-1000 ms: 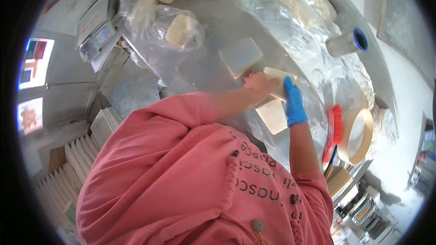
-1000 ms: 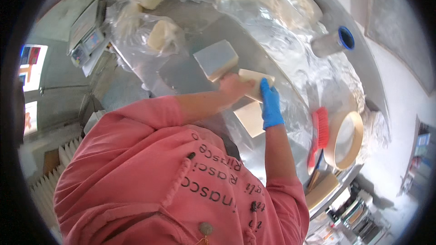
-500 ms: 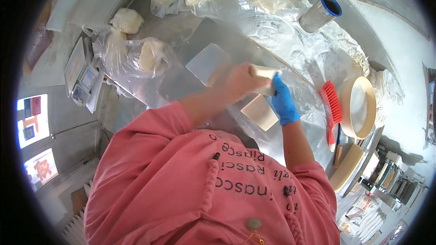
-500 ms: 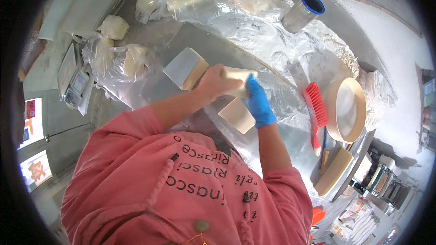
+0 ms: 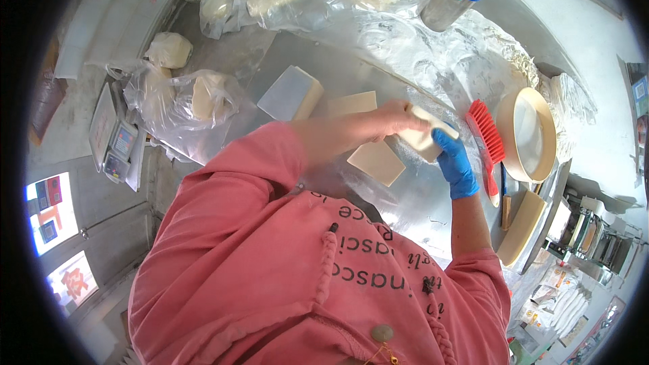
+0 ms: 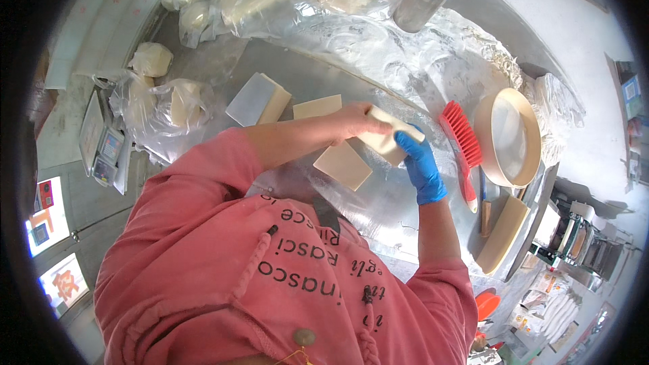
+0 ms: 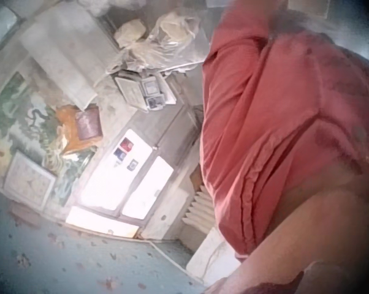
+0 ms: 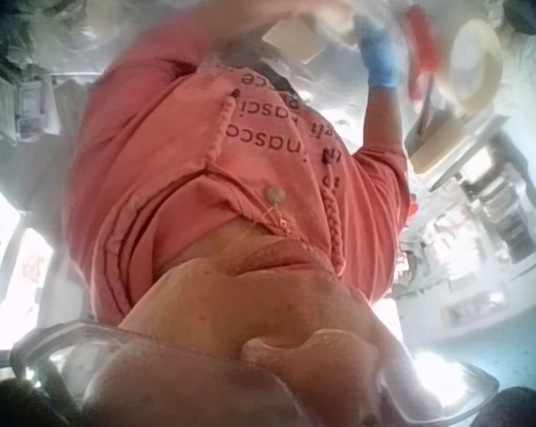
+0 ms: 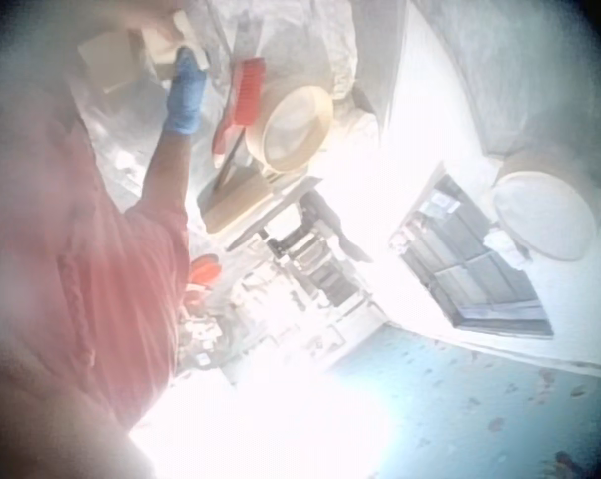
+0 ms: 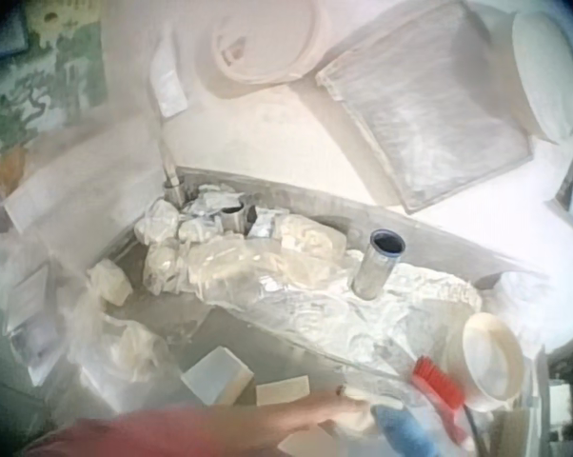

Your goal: The person repeatedly picks up rectangular food blocks, places them into clear plastic bags, and weighs the bags on a digital scale. The person then sets the weighed bags aside and continues the process with additional blocks.

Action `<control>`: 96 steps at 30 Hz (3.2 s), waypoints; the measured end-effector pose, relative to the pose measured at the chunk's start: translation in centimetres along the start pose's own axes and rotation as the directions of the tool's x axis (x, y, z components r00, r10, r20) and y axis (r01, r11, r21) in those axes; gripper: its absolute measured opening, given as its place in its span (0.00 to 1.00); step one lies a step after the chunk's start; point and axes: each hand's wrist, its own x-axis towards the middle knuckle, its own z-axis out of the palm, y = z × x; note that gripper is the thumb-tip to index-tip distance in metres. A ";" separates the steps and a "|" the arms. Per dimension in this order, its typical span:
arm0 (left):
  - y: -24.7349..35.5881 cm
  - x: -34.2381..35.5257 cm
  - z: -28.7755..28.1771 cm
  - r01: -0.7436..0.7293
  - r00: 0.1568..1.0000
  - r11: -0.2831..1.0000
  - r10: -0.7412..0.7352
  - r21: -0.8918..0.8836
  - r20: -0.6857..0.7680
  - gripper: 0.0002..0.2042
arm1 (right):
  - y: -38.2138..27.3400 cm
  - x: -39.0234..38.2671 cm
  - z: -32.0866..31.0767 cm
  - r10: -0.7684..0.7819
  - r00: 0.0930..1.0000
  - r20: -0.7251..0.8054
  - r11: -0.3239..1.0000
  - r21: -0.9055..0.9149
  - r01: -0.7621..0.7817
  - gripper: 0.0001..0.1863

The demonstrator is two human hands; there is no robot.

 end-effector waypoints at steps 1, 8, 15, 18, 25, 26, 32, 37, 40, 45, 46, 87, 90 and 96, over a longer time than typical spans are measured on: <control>-0.5 0.7 -0.2 -0.063 0.998 0.988 0.061 0.144 0.012 0.28 | -0.3 -0.4 0.0 -0.105 0.994 -0.030 0.977 -0.188 0.098 0.30; -2.3 4.5 -0.9 -0.366 0.874 0.276 0.431 0.889 0.225 0.30 | 4.7 1.3 -3.5 -0.522 0.844 -0.122 0.705 -0.619 0.346 0.30; -3.5 1.3 6.4 0.367 0.912 0.485 -0.354 -0.794 0.205 0.27 | -6.5 5.6 -0.8 -0.016 0.978 -0.206 0.498 -0.850 -0.170 0.27; -6.5 2.7 6.6 0.468 0.828 0.284 -0.472 -0.837 0.303 0.27 | -5.1 9.8 -0.9 0.452 0.872 -0.187 0.106 -0.960 -0.261 0.32; -3.1 3.2 2.5 -0.195 0.947 0.974 0.156 -0.117 -0.282 0.32 | -3.9 2.5 -0.6 0.093 0.996 0.016 0.980 0.176 -0.095 0.26; -0.8 2.3 2.0 -0.166 0.942 0.986 0.154 -0.016 -0.297 0.32 | -2.7 2.4 -0.5 0.061 0.998 -0.013 0.957 0.285 -0.055 0.26; 3.4 0.0 4.6 -0.028 0.920 0.977 -0.058 -0.213 -0.387 0.32 | -3.0 6.4 1.8 0.058 0.972 -0.228 0.991 -0.102 -0.083 0.23; 2.8 0.7 1.6 0.134 0.870 0.762 -0.396 -0.633 -0.294 0.42 | -8.3 3.9 2.9 0.029 0.999 0.027 0.930 0.366 -0.037 0.23; 3.5 0.9 3.0 0.112 0.911 0.608 -0.379 -0.786 -0.163 0.41 | -3.6 6.0 1.0 -0.345 0.929 -0.134 0.828 -0.510 0.234 0.23; 3.0 0.5 3.2 0.008 0.985 0.468 -0.155 -0.884 -0.073 0.35 | -4.0 4.4 4.7 -0.228 0.957 -0.179 0.974 -0.041 0.224 0.21; 4.3 0.0 4.5 -0.032 0.976 0.466 -0.176 -0.884 -0.128 0.34 | -2.9 4.7 4.0 -0.293 0.932 -0.213 0.956 -0.090 0.279 0.20; 3.9 -3.2 1.3 0.238 0.949 0.604 0.022 -0.761 0.314 0.36 | -10.9 2.9 7.3 -0.600 0.775 0.198 0.284 -0.853 0.438 0.32; 4.9 -5.0 1.4 0.062 0.998 0.413 -0.004 -0.909 0.066 0.36 | -7.7 0.1 7.6 -0.388 0.858 -0.337 0.901 0.055 0.429 0.38; 3.8 -4.5 1.7 -0.239 0.949 0.517 0.302 -0.822 -0.086 0.32 | -0.6 -2.3 10.0 -0.347 0.908 -0.234 0.912 0.141 0.385 0.35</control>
